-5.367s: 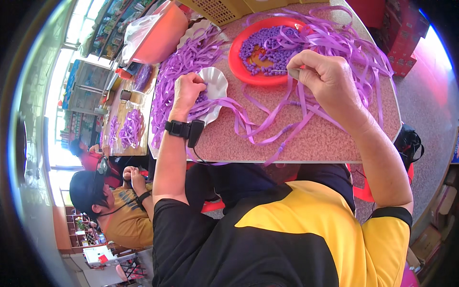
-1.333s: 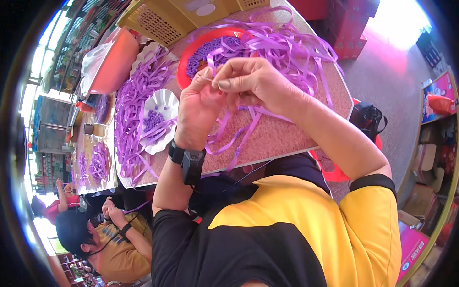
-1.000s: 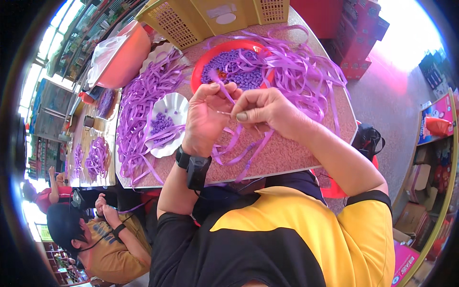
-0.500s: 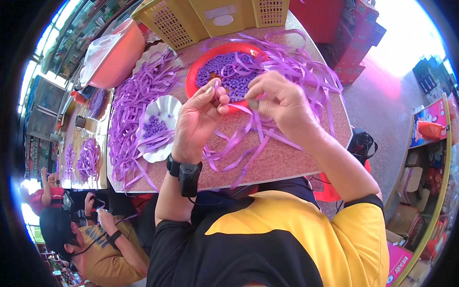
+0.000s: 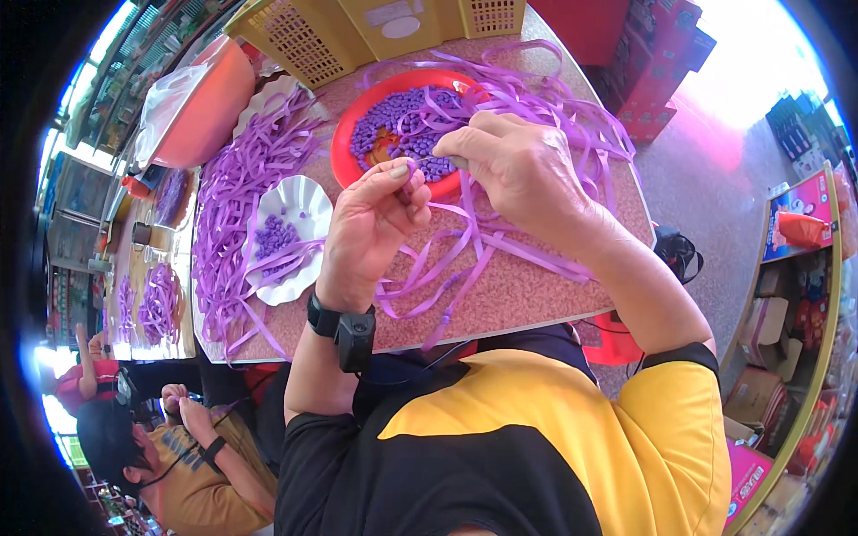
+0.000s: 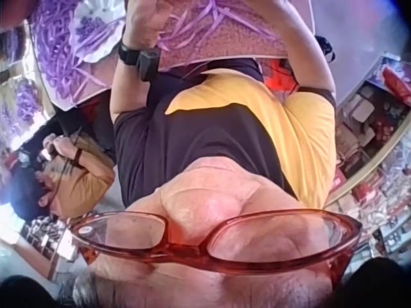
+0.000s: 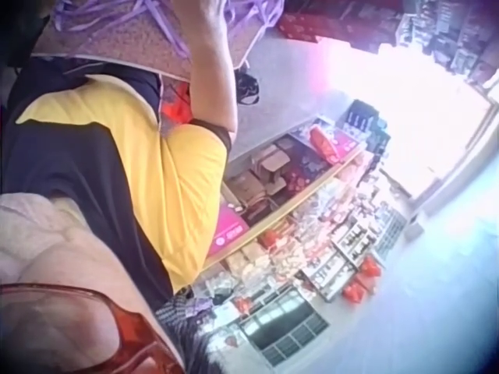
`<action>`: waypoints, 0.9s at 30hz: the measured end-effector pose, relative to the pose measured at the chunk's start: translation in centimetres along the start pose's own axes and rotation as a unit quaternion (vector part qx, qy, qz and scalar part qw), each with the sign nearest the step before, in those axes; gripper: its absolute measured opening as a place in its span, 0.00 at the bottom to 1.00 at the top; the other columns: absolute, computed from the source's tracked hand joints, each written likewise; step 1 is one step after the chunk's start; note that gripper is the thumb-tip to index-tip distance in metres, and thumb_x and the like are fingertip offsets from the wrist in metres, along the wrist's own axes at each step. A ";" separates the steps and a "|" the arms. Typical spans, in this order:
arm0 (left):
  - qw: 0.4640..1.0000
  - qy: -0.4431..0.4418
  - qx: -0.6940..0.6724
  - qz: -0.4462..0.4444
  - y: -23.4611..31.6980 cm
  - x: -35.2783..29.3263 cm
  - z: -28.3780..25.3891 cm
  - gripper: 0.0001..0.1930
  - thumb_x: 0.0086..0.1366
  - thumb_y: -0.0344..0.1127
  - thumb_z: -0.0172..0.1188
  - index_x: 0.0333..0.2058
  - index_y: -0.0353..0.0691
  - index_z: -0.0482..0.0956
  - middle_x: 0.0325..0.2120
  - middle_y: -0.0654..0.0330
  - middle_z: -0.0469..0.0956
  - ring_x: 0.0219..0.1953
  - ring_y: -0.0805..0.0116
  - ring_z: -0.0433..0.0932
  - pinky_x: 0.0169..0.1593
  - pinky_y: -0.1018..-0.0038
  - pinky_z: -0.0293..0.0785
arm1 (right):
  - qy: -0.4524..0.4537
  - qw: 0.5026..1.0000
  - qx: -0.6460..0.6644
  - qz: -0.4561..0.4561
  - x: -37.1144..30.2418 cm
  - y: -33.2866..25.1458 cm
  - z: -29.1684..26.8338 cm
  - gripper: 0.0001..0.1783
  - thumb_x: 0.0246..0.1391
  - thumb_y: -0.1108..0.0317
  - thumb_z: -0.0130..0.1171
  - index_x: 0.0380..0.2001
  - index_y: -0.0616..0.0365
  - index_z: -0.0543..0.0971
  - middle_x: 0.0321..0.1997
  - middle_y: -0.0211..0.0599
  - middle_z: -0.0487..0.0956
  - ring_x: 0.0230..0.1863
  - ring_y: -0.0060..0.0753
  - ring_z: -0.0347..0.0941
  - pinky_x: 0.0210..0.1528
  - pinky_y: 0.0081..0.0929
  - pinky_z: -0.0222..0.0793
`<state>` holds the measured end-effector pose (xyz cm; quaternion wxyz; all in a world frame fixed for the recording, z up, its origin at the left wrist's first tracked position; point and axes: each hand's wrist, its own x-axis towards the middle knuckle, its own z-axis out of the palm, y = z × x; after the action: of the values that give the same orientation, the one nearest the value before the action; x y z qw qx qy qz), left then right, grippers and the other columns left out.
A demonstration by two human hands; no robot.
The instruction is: Assembling small purple plastic components and beads into a final product at a workbench.
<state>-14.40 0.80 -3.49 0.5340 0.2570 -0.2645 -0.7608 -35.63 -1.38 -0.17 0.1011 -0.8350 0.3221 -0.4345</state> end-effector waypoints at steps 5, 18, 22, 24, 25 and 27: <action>1.000 -0.007 0.018 0.001 -0.1 -0.1 0.2 0.09 0.70 0.30 0.54 0.44 0.31 0.76 0.33 0.58 0.77 0.34 0.67 0.77 0.37 0.71 0.74 | 0.001 1.000 -0.009 -0.024 0.0 0.0 0.0 0.14 0.47 0.83 0.60 0.38 0.60 0.83 0.28 0.39 0.77 0.28 0.35 0.75 0.30 0.29 0.71; 0.999 -0.013 0.035 0.002 -0.2 -0.3 0.3 0.08 0.69 0.29 0.55 0.42 0.31 0.76 0.31 0.58 0.77 0.32 0.66 0.76 0.35 0.70 0.74 | 0.001 0.998 -0.036 -0.046 -0.2 0.4 0.3 0.13 0.47 0.83 0.60 0.37 0.58 0.84 0.27 0.37 0.76 0.28 0.34 0.75 0.29 0.29 0.71; 0.999 0.019 0.027 0.005 -0.1 -0.4 1.1 0.07 0.65 0.27 0.59 0.40 0.29 0.78 0.26 0.55 0.78 0.26 0.66 0.77 0.32 0.71 0.75 | 0.003 0.997 -0.045 -0.058 -0.2 0.8 0.1 0.13 0.46 0.81 0.61 0.36 0.58 0.84 0.27 0.37 0.76 0.28 0.34 0.74 0.28 0.29 0.70; 0.999 0.016 0.049 0.007 0.0 -0.4 0.7 0.07 0.65 0.27 0.59 0.40 0.29 0.78 0.26 0.56 0.78 0.26 0.67 0.77 0.31 0.72 0.75 | 0.009 0.996 -0.055 -0.075 -0.1 1.0 0.0 0.11 0.46 0.80 0.62 0.35 0.57 0.84 0.26 0.35 0.75 0.29 0.36 0.74 0.29 0.30 0.70; 0.997 0.012 0.071 0.010 0.1 -0.4 0.6 0.07 0.65 0.26 0.60 0.40 0.29 0.79 0.27 0.56 0.78 0.25 0.67 0.77 0.31 0.72 0.75 | 0.009 0.996 -0.054 -0.075 -0.2 1.0 -0.1 0.11 0.46 0.80 0.62 0.35 0.57 0.84 0.26 0.35 0.75 0.29 0.36 0.74 0.29 0.30 0.70; 0.997 0.022 0.074 0.006 0.0 -0.4 0.6 0.07 0.65 0.26 0.60 0.39 0.29 0.79 0.26 0.57 0.78 0.25 0.68 0.77 0.30 0.73 0.75 | -0.006 0.993 -0.089 -0.084 -0.2 1.1 -0.3 0.10 0.46 0.78 0.62 0.34 0.56 0.84 0.26 0.34 0.75 0.30 0.37 0.74 0.30 0.31 0.70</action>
<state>-14.66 1.28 -2.98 0.5238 0.3109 -0.3103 -0.7299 -36.44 -2.05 -0.66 -0.0082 -0.8671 0.2878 -0.4065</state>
